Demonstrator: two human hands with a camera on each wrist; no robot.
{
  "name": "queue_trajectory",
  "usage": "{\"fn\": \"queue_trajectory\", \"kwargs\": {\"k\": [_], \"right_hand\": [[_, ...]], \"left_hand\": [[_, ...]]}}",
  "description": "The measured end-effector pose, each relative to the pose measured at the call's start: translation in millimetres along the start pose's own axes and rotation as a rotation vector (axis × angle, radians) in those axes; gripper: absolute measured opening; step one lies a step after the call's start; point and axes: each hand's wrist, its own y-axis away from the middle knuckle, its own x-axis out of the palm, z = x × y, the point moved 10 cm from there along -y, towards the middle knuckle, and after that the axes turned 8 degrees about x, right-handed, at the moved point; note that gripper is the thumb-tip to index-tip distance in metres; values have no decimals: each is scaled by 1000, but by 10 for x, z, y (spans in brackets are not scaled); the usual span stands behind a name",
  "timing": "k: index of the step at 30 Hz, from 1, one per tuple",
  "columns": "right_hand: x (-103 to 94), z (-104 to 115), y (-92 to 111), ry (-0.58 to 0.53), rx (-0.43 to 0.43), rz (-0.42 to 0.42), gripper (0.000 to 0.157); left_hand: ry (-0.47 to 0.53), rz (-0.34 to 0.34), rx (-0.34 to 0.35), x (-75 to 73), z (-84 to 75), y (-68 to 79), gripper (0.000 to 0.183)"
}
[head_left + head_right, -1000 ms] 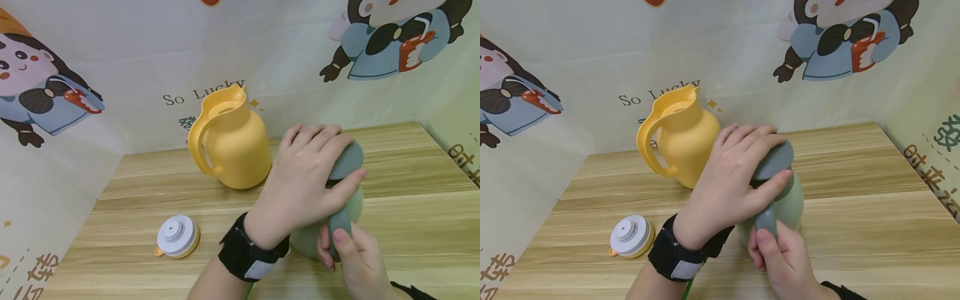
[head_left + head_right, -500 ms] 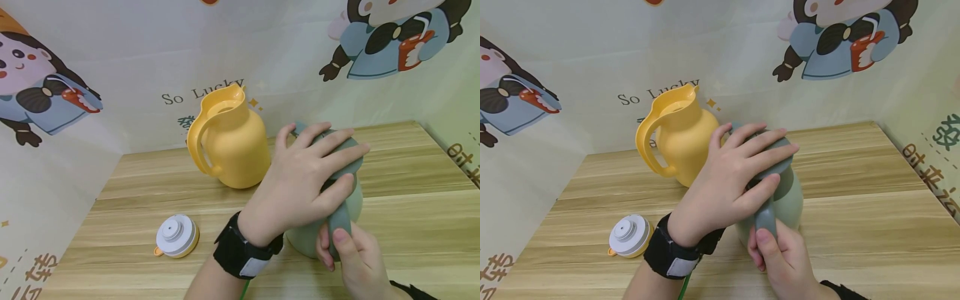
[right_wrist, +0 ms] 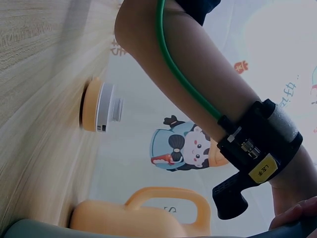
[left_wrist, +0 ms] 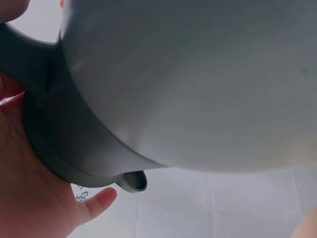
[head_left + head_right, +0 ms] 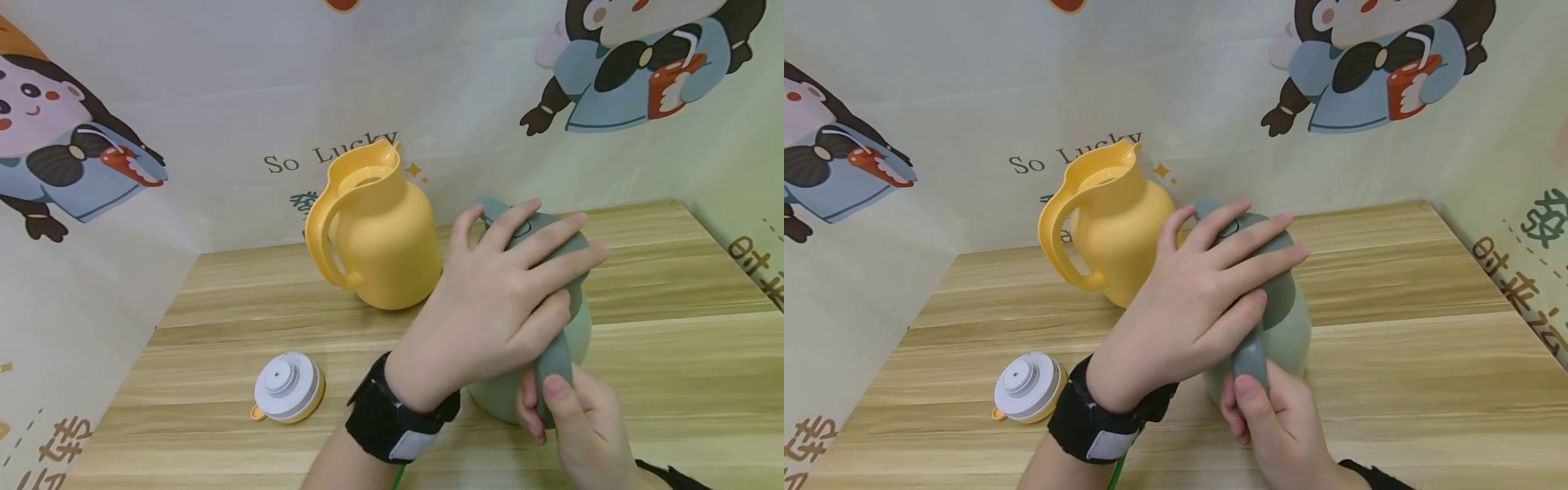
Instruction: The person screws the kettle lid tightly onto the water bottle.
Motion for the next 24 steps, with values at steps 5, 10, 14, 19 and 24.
{"fn": "queue_trajectory", "kwargs": {"k": [5, 10, 14, 19, 24], "right_hand": [[-5, -6, 1, 9, 12, -5, 30], [-4, -8, 9, 0, 12, -4, 30], [6, -4, 5, 1, 2, 5, 30], [1, -7, 9, 4, 4, 1, 30], [8, -7, 6, 2, -4, 13, 30]], "left_hand": [[-5, -15, 11, -13, -16, 7, 39], [-11, -47, 23, -29, -25, 6, 33], [1, -64, 51, -48, -61, 17, 33], [64, -110, 95, -104, -108, 48, 31], [102, -183, 133, -163, -133, 81, 22]]}}
